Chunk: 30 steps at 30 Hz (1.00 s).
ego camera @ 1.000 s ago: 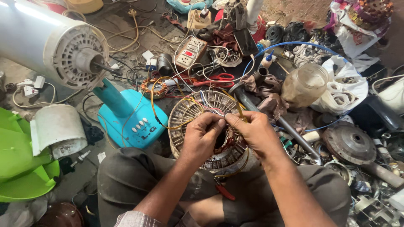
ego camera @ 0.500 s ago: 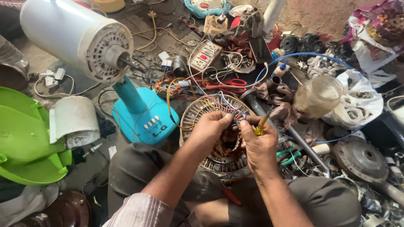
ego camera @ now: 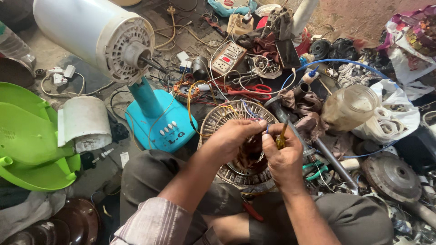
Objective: The person sits on the floor of a cluttered repair workshop and rewinds the copper wire coil of a disassembled fan motor stator. They feed and press wire into the stator slots by hand, use a screwdriver to help seat and adjust the windings, and reposition the stator repeatedly while routing the wire.
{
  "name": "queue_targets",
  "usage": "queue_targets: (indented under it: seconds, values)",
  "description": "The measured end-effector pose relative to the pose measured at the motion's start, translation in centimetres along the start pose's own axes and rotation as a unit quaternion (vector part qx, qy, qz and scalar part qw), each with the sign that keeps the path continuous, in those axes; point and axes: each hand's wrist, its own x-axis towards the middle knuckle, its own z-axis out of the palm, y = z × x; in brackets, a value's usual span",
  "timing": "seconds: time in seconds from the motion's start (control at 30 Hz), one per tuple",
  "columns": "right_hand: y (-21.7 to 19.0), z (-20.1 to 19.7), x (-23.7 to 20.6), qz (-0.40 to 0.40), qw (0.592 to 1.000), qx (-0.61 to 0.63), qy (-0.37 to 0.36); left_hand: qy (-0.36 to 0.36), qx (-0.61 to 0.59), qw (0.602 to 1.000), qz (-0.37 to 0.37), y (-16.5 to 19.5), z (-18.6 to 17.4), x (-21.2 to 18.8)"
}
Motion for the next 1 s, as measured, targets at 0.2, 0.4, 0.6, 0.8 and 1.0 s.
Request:
queue_targets:
  seconds: [0.2, 0.4, 0.6, 0.8, 1.0]
  values:
    - [-1.7, 2.2, -1.3, 0.047, 0.995, 0.078, 0.041, 0.038, -0.047, 0.998, 0.024, -1.4, -0.8, 1.8]
    - [-3.2, 2.9, -2.8, 0.051, 0.988, 0.129, 0.067, 0.185, 0.095, 0.970, 0.126, -3.4, 0.2, 2.3]
    - [-3.1, 1.9, -5.7, 0.061, 0.987, 0.115, 0.096, 0.257, 0.201, 0.918, 0.226, -4.8, 1.7, 2.1]
    - [-3.5, 0.6, -7.9, 0.074, 0.972, 0.193, 0.114, 0.340, 0.232, 0.891, 0.190, -4.7, 2.2, 2.1]
    - [-4.4, -2.5, -8.9, 0.065, 0.967, 0.225, 0.099, 0.293, 0.176, 0.915, 0.213, -3.6, 0.0, 2.9]
